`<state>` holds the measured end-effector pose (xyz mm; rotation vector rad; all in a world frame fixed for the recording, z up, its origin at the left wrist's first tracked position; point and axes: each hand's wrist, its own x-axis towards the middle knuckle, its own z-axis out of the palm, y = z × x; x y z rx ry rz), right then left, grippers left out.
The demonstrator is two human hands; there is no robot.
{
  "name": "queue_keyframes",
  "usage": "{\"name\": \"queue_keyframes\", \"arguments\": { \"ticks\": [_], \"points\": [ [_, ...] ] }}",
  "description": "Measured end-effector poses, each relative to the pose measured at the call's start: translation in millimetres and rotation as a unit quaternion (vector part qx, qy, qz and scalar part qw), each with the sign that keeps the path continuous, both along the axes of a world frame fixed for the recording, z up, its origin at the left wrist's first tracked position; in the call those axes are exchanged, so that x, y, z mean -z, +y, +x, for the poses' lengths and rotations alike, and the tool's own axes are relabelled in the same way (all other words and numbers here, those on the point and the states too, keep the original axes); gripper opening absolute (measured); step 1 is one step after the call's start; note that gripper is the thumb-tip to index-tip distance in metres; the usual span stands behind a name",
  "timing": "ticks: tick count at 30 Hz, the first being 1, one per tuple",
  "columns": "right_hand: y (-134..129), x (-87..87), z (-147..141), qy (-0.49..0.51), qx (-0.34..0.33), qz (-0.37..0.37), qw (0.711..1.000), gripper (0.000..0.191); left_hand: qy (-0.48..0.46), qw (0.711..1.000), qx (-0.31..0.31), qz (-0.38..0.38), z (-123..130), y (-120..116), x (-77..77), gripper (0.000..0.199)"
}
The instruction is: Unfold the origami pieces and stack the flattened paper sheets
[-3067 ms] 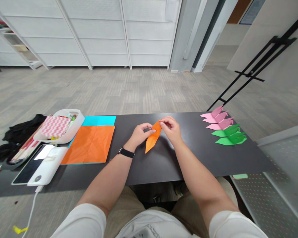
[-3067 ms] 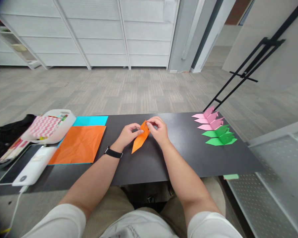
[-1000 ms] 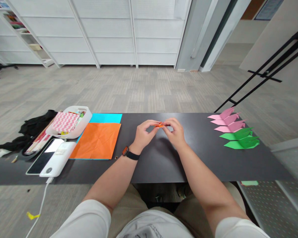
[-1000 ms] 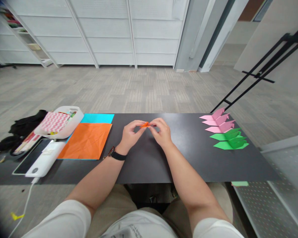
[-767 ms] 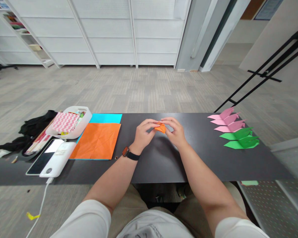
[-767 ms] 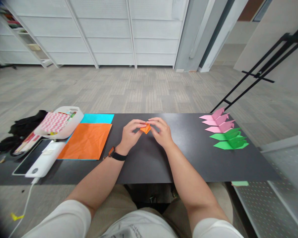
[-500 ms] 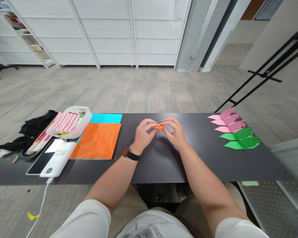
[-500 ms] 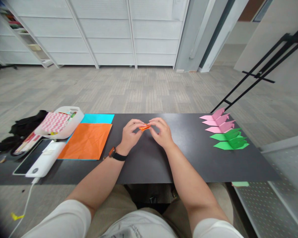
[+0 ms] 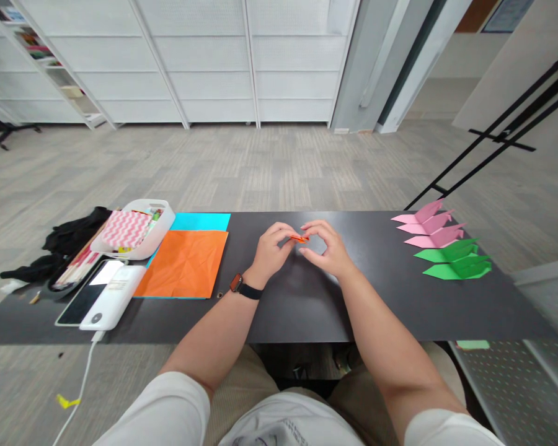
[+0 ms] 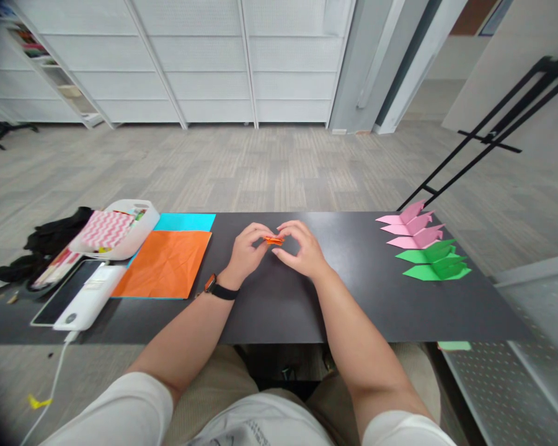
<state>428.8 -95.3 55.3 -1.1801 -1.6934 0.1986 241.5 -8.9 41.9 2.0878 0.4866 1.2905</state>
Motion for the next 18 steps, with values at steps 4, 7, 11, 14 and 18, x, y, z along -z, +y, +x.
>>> {"name": "queue_keyframes", "arguments": {
  "ticks": [4, 7, 11, 14, 18],
  "points": [
    [1.5, 2.7, -2.3, -0.003, 0.045, 0.022, 0.999, 0.023, 0.003, 1.000, -0.014, 0.000, 0.6, -2.3, -1.5, 0.010],
    [3.0, 4.0, -5.2, 0.000, 0.076, 0.026, 0.997, 0.019, 0.011, 1.000, -0.013, 0.013, 1.1, -3.7, -0.2, 0.012],
    [2.9, 2.3, -6.1, -0.013, 0.075, 0.033, 0.997, 0.012, 0.012, 1.000, -0.019, 0.022, 1.4, -4.2, 1.5, 0.013],
    [1.2, -0.5, -5.8, -0.019, 0.072, 0.040, 0.996, 0.012, 0.004, 0.999, -0.031, 0.029, 1.1, -3.8, 1.7, 0.010],
    [0.5, -1.1, -5.0, -0.024, 0.075, 0.030, 0.996, 0.019, -0.007, 0.998, -0.038, 0.055, 0.7, -3.0, 2.5, 0.007]
  ]
}}
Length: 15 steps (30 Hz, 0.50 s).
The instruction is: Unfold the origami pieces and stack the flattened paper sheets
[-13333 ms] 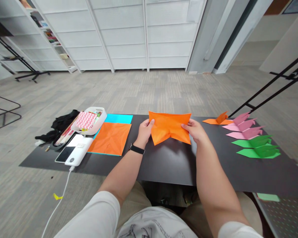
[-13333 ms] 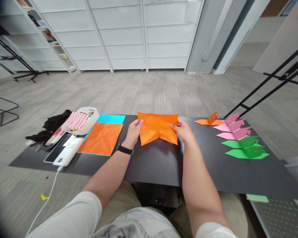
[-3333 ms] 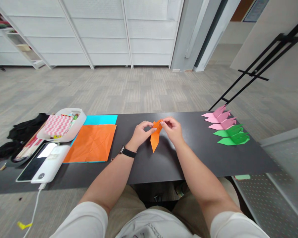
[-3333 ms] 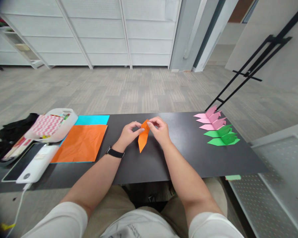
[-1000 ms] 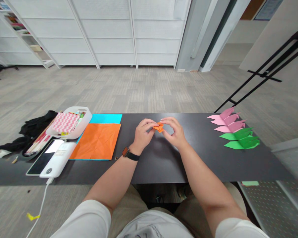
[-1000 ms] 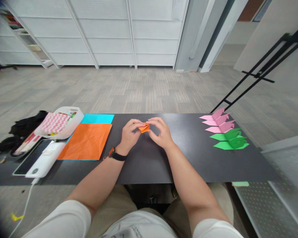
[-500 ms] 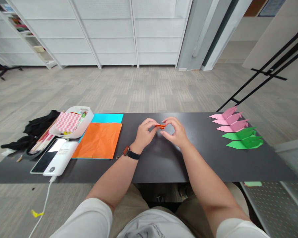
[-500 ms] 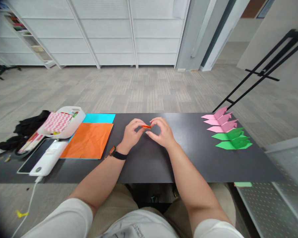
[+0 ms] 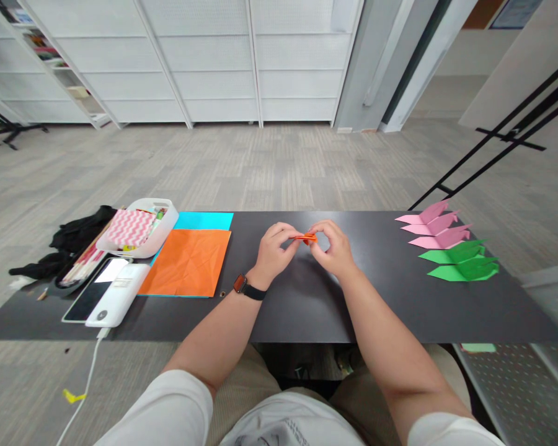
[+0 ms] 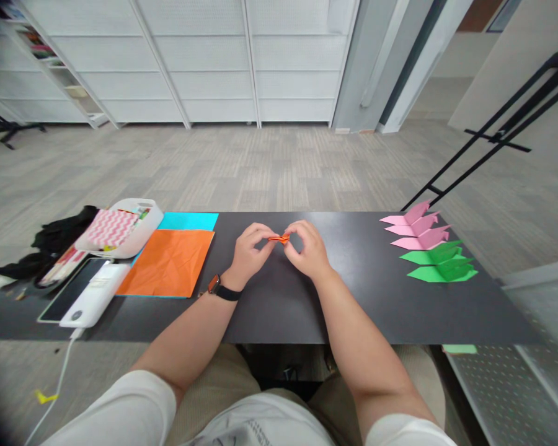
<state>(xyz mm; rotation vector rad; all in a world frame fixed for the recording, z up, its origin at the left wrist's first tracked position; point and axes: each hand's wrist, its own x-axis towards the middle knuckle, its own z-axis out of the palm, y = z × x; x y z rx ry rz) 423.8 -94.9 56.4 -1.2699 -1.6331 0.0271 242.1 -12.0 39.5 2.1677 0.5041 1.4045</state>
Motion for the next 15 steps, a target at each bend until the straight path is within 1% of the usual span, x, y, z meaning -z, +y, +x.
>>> {"name": "queue_keyframes", "arguments": {
  "ticks": [3, 8, 11, 15],
  "points": [
    [1.5, 3.2, 2.7, -0.011, 0.009, 0.006, 1.000, 0.022, 0.001, 1.000, -0.005, 0.007, -0.3, 0.2, 0.1, 0.007],
    [1.6, 9.2, 8.0, -0.049, 0.026, 0.021, 0.998, 0.018, 0.009, 1.000, -0.016, -0.017, -1.1, -1.4, -4.4, 0.012],
    [-0.3, 9.4, 7.4, -0.048, 0.034, 0.023, 0.998, 0.017, 0.011, 1.000, -0.013, -0.026, -1.3, -2.9, -7.0, 0.019],
    [-2.0, 6.6, 3.7, -0.040, 0.031, 0.018, 0.999, 0.017, 0.002, 0.999, -0.016, -0.040, -1.8, -3.9, -7.1, 0.017]
  ]
}}
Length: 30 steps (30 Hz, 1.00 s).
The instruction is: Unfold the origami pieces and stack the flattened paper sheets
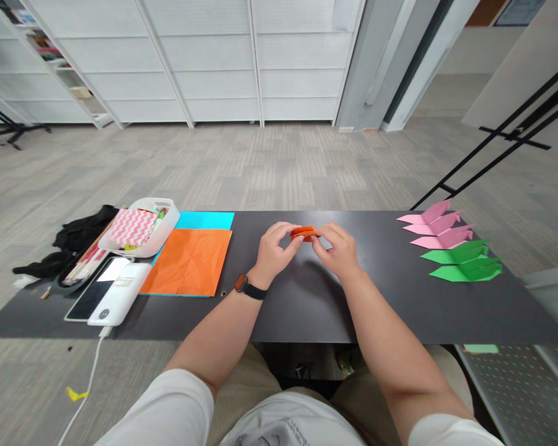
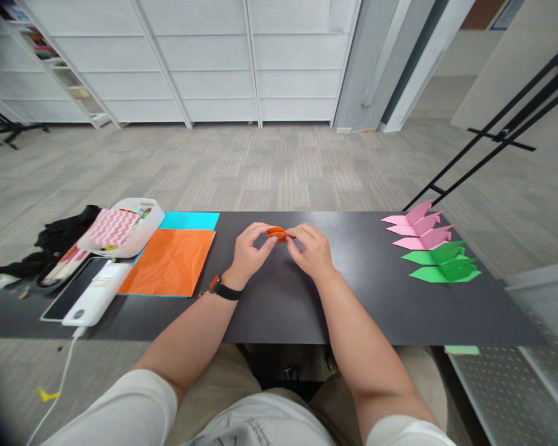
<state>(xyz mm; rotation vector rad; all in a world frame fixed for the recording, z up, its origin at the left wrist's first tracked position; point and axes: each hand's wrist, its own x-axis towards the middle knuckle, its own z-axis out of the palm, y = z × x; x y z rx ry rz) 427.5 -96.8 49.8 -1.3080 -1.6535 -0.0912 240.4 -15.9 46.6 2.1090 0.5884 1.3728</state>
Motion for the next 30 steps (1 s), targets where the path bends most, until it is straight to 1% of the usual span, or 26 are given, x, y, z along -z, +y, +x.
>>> {"name": "queue_keyframes", "arguments": {
  "ticks": [3, 5, 9, 13, 16, 18, 21, 23, 26, 30],
  "points": [
    [-1.0, -2.6, -1.2, 0.016, -0.004, -0.004, 1.000, 0.018, 0.000, 1.000, 0.004, -0.008, -0.6, 0.1, 0.8, 0.016],
    [-1.7, -4.2, -0.7, 0.023, 0.000, 0.001, 1.000, 0.019, 0.003, 1.000, 0.011, 0.002, -0.9, 0.9, 2.0, 0.019],
    [-2.2, -5.3, 1.3, 0.021, 0.014, 0.030, 0.999, 0.023, 0.022, 0.998, 0.006, 0.057, -0.2, 4.8, 8.0, 0.030],
    [-0.4, -2.3, 3.2, 0.006, 0.018, 0.042, 0.999, 0.024, 0.051, 0.994, -0.025, 0.096, 0.7, 9.1, 14.9, 0.029],
    [0.9, -0.3, 4.9, -0.006, 0.018, 0.054, 0.998, 0.023, 0.062, 0.990, -0.013, 0.124, 0.5, 10.1, 16.8, 0.028],
    [1.1, -0.7, 5.7, 0.000, 0.023, 0.061, 0.998, 0.023, 0.057, 0.988, 0.005, 0.142, 0.2, 9.2, 16.1, 0.026],
    [0.7, -3.6, 5.8, 0.025, 0.031, 0.062, 0.997, 0.024, 0.036, 0.987, 0.012, 0.156, -0.1, 6.1, 12.3, 0.024],
    [0.2, -5.6, 5.5, 0.038, 0.032, 0.062, 0.997, 0.024, 0.028, 0.988, 0.011, 0.151, -0.5, 3.6, 8.8, 0.022],
    [-0.2, -7.0, 5.8, 0.047, 0.024, 0.065, 0.996, 0.024, 0.035, 0.989, 0.025, 0.139, -1.1, 0.4, 4.5, 0.020],
    [0.0, -7.2, 7.4, 0.053, 0.009, 0.059, 0.997, 0.021, 0.042, 0.989, 0.051, 0.131, -1.0, -2.0, 3.7, 0.017]
  ]
}}
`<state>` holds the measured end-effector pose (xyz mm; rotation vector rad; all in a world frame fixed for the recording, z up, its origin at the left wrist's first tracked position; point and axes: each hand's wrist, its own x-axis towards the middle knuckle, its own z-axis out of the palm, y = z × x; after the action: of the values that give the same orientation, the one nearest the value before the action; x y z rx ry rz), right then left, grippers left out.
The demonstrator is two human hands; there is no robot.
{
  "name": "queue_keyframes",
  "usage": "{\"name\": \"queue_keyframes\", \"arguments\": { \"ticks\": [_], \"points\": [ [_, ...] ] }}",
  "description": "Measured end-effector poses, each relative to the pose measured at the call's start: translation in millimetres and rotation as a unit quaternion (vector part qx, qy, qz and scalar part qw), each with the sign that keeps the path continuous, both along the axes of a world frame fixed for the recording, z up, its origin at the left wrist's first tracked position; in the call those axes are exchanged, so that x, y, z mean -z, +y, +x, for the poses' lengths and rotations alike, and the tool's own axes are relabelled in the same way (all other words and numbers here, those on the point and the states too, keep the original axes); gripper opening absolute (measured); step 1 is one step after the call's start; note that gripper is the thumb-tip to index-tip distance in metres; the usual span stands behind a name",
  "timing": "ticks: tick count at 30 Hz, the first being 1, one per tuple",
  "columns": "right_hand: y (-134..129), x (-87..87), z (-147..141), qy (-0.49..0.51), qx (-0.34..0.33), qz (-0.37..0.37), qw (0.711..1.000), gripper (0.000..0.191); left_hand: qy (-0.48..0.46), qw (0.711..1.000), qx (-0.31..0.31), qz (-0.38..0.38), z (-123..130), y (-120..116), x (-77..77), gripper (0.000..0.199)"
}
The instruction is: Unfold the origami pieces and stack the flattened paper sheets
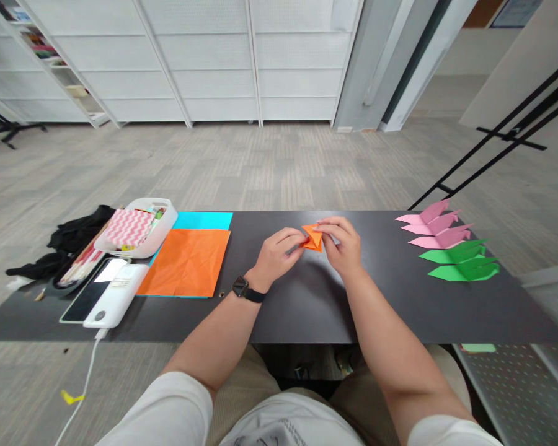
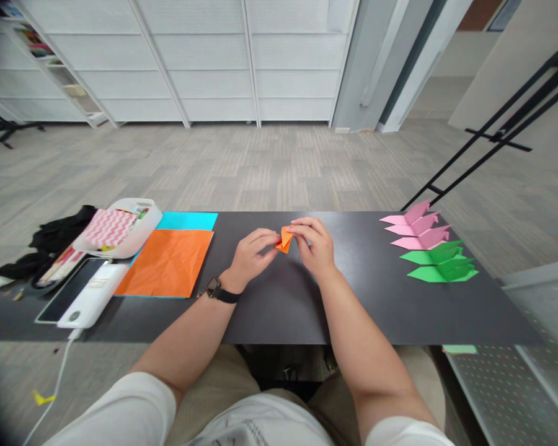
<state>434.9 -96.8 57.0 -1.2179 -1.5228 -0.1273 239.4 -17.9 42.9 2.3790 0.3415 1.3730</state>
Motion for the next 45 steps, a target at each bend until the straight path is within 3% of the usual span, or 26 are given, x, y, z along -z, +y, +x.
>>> {"name": "queue_keyframes", "arguments": {
  "ticks": [15, 23, 27, 30, 33, 37, 41, 45],
  "points": [
    [0.0, -2.2, 4.3, 0.009, -0.054, -0.051, 0.997, 0.019, -0.010, 0.999, -0.039, -0.020, -2.5, 4.9, 1.8, 0.016],
    [1.8, 1.3, -5.8, 0.043, -0.027, -0.098, 0.994, 0.017, -0.068, 0.968, -0.083, -0.226, 3.1, 5.9, 6.5, 0.023],
    [3.5, 7.3, -5.4, 0.074, -0.033, -0.146, 0.986, 0.025, -0.102, 0.934, -0.038, -0.341, 8.3, 10.0, 10.5, 0.027],
    [6.9, 14.3, -2.3, 0.111, -0.014, -0.159, 0.981, 0.028, -0.091, 0.921, 0.026, -0.379, 11.4, 14.4, 16.9, 0.037],
    [10.4, 20.3, 0.5, 0.148, -0.018, -0.160, 0.976, 0.031, -0.080, 0.916, 0.070, -0.388, 13.3, 18.3, 23.9, 0.045],
    [12.4, 23.2, 2.5, 0.156, -0.062, -0.174, 0.970, 0.032, -0.079, 0.924, 0.044, -0.371, 12.9, 20.5, 27.8, 0.054],
    [12.3, 22.8, 4.4, 0.135, -0.087, -0.187, 0.969, 0.033, -0.076, 0.938, 0.021, -0.337, 10.4, 16.3, 22.2, 0.064],
    [12.0, 21.7, 5.9, 0.148, -0.086, -0.196, 0.966, 0.029, -0.058, 0.950, 0.019, -0.305, 9.6, 11.0, 15.6, 0.057]
  ]
}}
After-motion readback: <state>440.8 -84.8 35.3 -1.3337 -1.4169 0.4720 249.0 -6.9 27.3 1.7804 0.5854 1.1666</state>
